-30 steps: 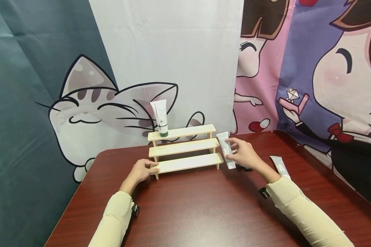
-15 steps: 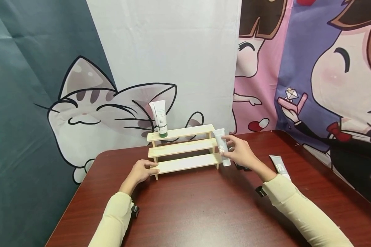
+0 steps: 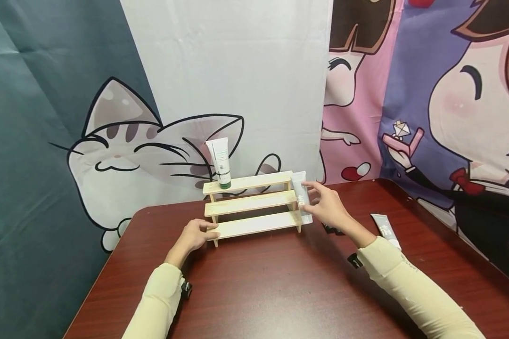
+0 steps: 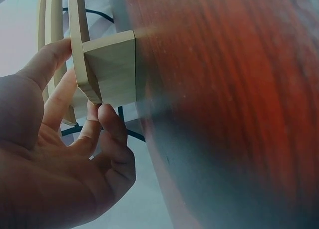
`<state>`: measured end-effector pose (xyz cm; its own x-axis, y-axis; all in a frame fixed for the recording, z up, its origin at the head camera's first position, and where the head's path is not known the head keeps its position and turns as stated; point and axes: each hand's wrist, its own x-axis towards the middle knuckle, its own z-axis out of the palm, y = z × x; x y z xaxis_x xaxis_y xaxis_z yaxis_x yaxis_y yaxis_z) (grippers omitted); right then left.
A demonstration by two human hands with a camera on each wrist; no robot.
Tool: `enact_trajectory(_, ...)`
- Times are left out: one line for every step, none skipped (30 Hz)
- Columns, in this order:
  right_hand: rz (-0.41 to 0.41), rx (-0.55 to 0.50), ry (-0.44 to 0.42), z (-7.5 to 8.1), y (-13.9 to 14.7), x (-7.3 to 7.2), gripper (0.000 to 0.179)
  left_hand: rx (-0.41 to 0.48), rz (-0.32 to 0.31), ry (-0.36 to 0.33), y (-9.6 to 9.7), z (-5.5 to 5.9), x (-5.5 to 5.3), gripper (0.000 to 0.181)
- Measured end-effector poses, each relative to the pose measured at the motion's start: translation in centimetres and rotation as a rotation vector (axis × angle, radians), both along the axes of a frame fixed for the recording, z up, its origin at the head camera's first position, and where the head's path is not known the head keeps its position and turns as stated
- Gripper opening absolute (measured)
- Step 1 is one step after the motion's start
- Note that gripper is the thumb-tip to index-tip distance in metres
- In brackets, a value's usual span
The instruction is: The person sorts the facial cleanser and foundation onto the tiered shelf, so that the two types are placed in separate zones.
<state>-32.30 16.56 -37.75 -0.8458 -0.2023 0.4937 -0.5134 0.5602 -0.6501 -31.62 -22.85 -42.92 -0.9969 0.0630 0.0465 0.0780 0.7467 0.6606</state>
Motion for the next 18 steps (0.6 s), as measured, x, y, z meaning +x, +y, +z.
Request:
enact_trajectory(-0.001, -0.003, 0.005, 0.0, 0.0, 0.0, 0.065, -0.004, -0.002, 0.003, 0.1, 0.0, 0.0, 0.031)
enact_trajectory(-0.005, -0.004, 0.009, 0.1, -0.1, 0.0, 0.065, -0.005, -0.005, 0.004, 0.1, 0.0, 0.0, 0.031)
enact_trajectory(-0.01, -0.003, 0.013, 0.1, -0.1, 0.0, 0.065, -0.007, -0.008, 0.005, 0.1, -0.1, -0.1, 0.031)
enact_trajectory(-0.015, -0.004, 0.016, 0.2, -0.2, 0.0, 0.065, -0.009, -0.011, 0.005, 0.1, 0.0, -0.1, 0.031)
enact_trajectory(-0.017, -0.008, 0.018, 0.3, -0.3, 0.0, 0.066, -0.008, -0.011, 0.004, 0.1, 0.0, 0.0, 0.031)
enact_trajectory(-0.021, -0.008, 0.021, 0.4, -0.4, 0.0, 0.066, -0.011, -0.013, 0.004, 0.1, 0.0, 0.0, 0.031)
enact_trajectory(-0.022, -0.01, 0.023, 0.4, -0.5, 0.0, 0.066, -0.009, -0.011, 0.004, 0.1, 0.1, 0.0, 0.031)
enact_trajectory(-0.022, -0.011, 0.025, 0.5, -0.6, 0.0, 0.066, -0.007, -0.009, 0.003, 0.1, 0.1, 0.0, 0.031)
enact_trajectory(-0.018, -0.013, 0.028, 0.6, -0.7, 0.1, 0.067, -0.011, -0.006, 0.002, 0.1, 0.1, 0.1, 0.031)
enact_trajectory(-0.014, -0.015, 0.031, 0.6, -0.8, 0.1, 0.067, -0.011, -0.004, 0.002, 0.1, 0.1, 0.1, 0.031)
enact_trajectory(-0.011, -0.016, 0.034, 0.7, -0.9, 0.0, 0.067, -0.011, 0.0, 0.002, 0.1, 0.2, 0.2, 0.031)
enact_trajectory(-0.008, -0.018, 0.039, 0.7, -0.9, 0.0, 0.067, -0.01, 0.002, 0.001, 0.1, 0.1, 0.2, 0.031)
enact_trajectory(-0.005, -0.021, 0.042, 0.8, -1.0, 0.0, 0.067, -0.005, 0.004, -0.002, 0.1, 0.1, 0.2, 0.031)
enact_trajectory(-0.004, -0.025, 0.048, 0.8, -1.1, 0.0, 0.067, 0.0, 0.003, -0.004, 0.1, 0.1, 0.2, 0.031)
enact_trajectory(-0.004, -0.028, 0.054, 0.8, -1.1, 0.0, 0.067, 0.005, 0.004, -0.008, 0.1, 0.1, 0.3, 0.031)
enact_trajectory(-0.003, -0.034, 0.06, 0.8, -1.2, 0.0, 0.066, 0.01, 0.003, -0.009, 0.1, 0.1, 0.3, 0.031)
enact_trajectory(0.002, -0.039, 0.07, 0.9, -1.2, -0.1, 0.066, 0.016, 0.007, -0.011, 0.1, 0.1, 0.3, 0.03)
enact_trajectory(0.008, -0.042, 0.08, 0.9, -1.3, -0.2, 0.066, 0.021, 0.008, -0.01, 0.2, 0.1, 0.2, 0.03)
